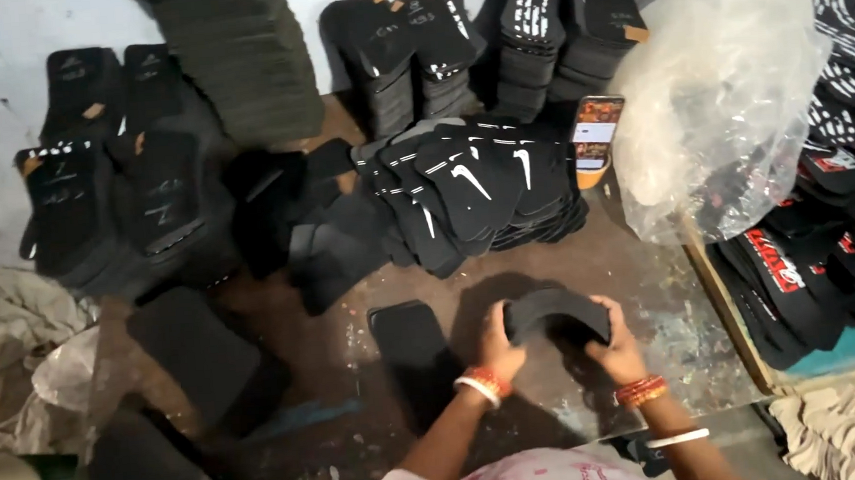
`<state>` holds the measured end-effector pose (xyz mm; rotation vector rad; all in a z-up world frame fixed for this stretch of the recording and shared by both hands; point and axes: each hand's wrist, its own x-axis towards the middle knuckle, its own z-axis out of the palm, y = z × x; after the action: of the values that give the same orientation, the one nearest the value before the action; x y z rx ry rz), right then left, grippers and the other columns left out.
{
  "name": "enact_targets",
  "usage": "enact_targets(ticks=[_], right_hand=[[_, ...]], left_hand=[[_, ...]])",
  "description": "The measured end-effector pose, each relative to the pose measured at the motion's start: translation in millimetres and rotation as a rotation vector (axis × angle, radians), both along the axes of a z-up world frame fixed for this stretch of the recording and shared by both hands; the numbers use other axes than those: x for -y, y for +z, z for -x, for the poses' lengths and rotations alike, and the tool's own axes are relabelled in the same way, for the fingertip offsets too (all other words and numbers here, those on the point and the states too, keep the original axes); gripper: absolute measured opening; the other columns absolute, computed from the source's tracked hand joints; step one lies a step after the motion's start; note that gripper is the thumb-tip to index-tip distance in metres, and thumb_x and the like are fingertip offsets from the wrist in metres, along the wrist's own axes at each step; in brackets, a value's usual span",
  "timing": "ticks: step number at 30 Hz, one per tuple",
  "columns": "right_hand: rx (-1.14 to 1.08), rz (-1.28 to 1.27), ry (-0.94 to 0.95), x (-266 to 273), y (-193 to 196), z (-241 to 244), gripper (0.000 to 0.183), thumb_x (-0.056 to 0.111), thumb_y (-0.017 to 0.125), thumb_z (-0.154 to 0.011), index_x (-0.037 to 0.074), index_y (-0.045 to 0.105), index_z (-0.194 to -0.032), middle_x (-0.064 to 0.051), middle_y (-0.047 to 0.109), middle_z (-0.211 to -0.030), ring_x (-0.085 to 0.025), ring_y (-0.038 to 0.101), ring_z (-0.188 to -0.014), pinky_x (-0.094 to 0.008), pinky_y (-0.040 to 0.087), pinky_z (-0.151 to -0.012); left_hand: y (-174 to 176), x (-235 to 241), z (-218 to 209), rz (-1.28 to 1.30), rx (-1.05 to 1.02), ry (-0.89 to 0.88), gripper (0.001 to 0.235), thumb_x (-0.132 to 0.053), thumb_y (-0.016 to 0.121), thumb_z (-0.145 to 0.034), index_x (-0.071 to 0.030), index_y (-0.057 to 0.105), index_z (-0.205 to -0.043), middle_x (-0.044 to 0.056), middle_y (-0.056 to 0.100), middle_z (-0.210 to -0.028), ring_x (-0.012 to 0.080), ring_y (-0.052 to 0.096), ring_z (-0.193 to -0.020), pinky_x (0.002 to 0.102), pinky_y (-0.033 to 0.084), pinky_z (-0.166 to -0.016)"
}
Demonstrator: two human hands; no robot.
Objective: Sorting and stacking black fabric components with printed logos on a workbench.
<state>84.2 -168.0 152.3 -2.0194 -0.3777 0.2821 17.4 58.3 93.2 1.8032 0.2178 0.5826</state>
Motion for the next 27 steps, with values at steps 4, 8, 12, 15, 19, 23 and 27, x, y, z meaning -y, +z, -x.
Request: enact_targets(ticks=[4, 8, 12, 15, 19, 23, 27], right_hand=[[0.168, -0.064, -0.123, 27.8, -49.5, -15.2, 0.067, -0.006, 0.065, -0.073, 0.014, 0.050, -0.135, -0.011, 0.064, -0.114, -0.024, 0.061, -0.110, -0.034, 0.048, -0.099], [-0.013, 0.414, 0.071, 37.2, 9.0, -20.2, 0.067, 0.013, 0.076, -0.080, 0.021, 0.048, -0.141, -0.016, 0.070, -0.106, -0.028, 0.068, -0.099, -0.040, 0.053, -0.088], [-0.050, 0.657, 0.204, 9.4, 74.9, -21.1, 0.075, 0.023, 0.088, -0.080, 0.025, 0.051, -0.145, -0.012, 0.076, -0.103, -0.022, 0.074, -0.097, -0.038, 0.058, -0.085], [-0.081, 0.271, 0.369, -27.9, 33.9, -15.5, 0.071, 0.016, 0.089, -0.071, 0.013, 0.061, -0.136, -0.011, 0.076, -0.106, -0.022, 0.068, -0.095, -0.038, 0.056, -0.084], [-0.361, -0.027, 0.496, -163.1, 53.1, 55.8, 0.075, 0.010, 0.087, -0.073, 0.005, 0.056, -0.141, -0.006, 0.071, -0.120, -0.015, 0.065, -0.105, -0.033, 0.052, -0.090], [-0.802, -0.331, 0.492, -289.4, 65.6, 95.3, 0.072, -0.001, 0.077, -0.080, 0.008, 0.051, -0.147, -0.006, 0.069, -0.113, -0.012, 0.064, -0.085, -0.027, 0.052, -0.069], [-0.914, -0.559, 0.511, -394.6, 47.7, 105.6, 0.064, -0.002, 0.077, -0.086, -0.001, 0.050, -0.144, -0.008, 0.060, -0.108, -0.013, 0.059, -0.081, -0.030, 0.056, -0.068]], left_hand=[[-14.0, -8.1, -5.6, -0.014, -0.132, 0.063, 0.057, 0.009, 0.065, -0.073, -0.010, 0.061, -0.127, 0.020, 0.066, -0.120, 0.0416, 0.062, -0.116, 0.044, 0.050, -0.101], [1.4, -26.5, -4.7, -0.135, -0.085, -0.151, 0.057, 0.003, 0.068, -0.072, -0.009, 0.058, -0.127, 0.020, 0.067, -0.120, 0.0413, 0.062, -0.116, 0.045, 0.050, -0.099], [88.8, -75.1, 22.1, -0.308, -0.223, -0.303, 0.065, -0.009, 0.074, -0.075, -0.012, 0.057, -0.137, 0.021, 0.069, -0.121, 0.0416, 0.064, -0.115, 0.048, 0.050, -0.096], [169.2, -148.5, 67.6, -0.298, -0.343, -0.348, 0.077, -0.020, 0.080, -0.069, -0.015, 0.054, -0.141, 0.019, 0.069, -0.126, 0.0373, 0.066, -0.116, 0.043, 0.051, -0.099], [207.3, -271.7, 126.6, -0.259, -0.149, -0.381, 0.080, -0.018, 0.083, -0.065, -0.010, 0.058, -0.140, 0.017, 0.070, -0.132, 0.0323, 0.069, -0.119, 0.040, 0.053, -0.102], [278.5, -349.4, 179.2, -0.340, -0.139, 0.006, 0.083, -0.019, 0.087, -0.066, -0.009, 0.055, -0.142, 0.014, 0.067, -0.134, 0.0288, 0.072, -0.109, 0.038, 0.057, -0.094], [341.3, -365.6, 237.5, -0.464, 0.143, 0.645, 0.073, -0.006, 0.086, -0.075, -0.006, 0.055, -0.142, 0.016, 0.064, -0.133, 0.0244, 0.069, -0.100, 0.033, 0.057, -0.079]])
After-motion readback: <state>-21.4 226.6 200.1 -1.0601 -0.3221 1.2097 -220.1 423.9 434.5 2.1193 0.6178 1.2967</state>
